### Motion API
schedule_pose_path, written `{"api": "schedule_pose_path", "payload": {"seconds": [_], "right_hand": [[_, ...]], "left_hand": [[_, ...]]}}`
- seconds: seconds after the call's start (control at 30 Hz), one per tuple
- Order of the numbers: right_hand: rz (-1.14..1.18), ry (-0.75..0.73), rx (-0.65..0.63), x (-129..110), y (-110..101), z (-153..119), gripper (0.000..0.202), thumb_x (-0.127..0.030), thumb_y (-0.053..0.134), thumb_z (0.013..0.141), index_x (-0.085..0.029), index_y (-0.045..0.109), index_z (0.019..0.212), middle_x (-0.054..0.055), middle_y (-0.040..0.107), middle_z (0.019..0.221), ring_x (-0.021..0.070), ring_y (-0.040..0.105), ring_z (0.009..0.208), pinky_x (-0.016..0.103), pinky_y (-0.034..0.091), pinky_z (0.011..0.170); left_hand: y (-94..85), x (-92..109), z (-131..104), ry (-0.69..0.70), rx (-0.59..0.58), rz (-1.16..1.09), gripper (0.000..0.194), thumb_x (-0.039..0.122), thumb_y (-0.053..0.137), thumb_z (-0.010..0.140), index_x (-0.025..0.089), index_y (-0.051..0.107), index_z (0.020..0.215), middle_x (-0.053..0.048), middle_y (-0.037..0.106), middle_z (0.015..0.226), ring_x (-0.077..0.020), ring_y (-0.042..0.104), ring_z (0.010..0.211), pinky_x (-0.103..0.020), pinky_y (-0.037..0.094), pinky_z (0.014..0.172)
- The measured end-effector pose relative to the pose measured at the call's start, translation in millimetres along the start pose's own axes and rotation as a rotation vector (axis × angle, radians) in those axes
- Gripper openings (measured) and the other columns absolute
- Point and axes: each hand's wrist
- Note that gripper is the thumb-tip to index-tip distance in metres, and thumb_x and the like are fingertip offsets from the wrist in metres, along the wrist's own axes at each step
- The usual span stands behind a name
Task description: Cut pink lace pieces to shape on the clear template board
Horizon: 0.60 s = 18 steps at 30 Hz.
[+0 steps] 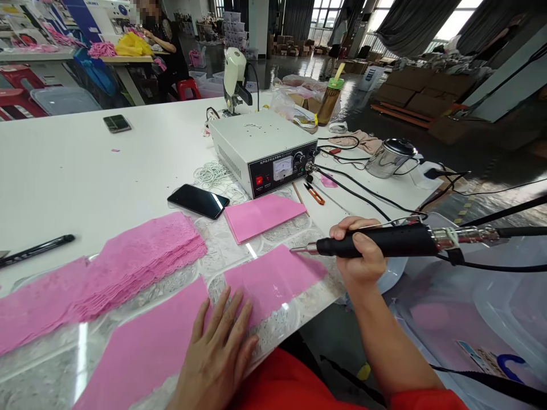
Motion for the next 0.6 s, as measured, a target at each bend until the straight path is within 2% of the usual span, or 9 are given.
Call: {"api": "schedule_pose_path", "payload": {"seconds": [0.23,0.37,0.6], "right_hand": [[0.006,0.001,0.095,-10,-13,4,0.011,-0.022,0.053,0.063,-0.019,0.059,0.070,-0.001,0.060,0.073,0.0106,0.051,0.053,0.029,0.044,0.055],[0.006,-0.015,0.091,-15,-20,3,0.012,-0.022,0.053,0.061,-0.019,0.061,0.070,0.000,0.060,0.071,0.0107,0.050,0.052,0.029,0.043,0.053],[0.018,-0.019,0.065,-14,-21,1,0.013,-0.021,0.052,0.063,-0.018,0.061,0.072,0.001,0.061,0.073,0.0111,0.051,0.053,0.029,0.043,0.054]], "left_hand": [[1.4,1,0,-0.018,0.030,-0.035,0.037,0.025,0.050,0.093,0.016,0.057,0.128,-0.010,0.061,0.130,-0.0253,0.034,0.140,-0.044,0.018,0.119],[1.5,1,0,-0.012,0.024,-0.036,0.036,0.024,0.050,0.093,0.015,0.058,0.127,-0.011,0.060,0.131,-0.0261,0.035,0.139,-0.044,0.019,0.119],[0.3,1,3,0.001,0.020,-0.021,0.035,0.024,0.050,0.093,0.014,0.058,0.126,-0.012,0.061,0.129,-0.0247,0.032,0.141,-0.042,0.017,0.119]]}}
Point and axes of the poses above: each hand's wrist, its own z-axis towards the middle knuckle, its own y-axis out of the palm, x = y × z
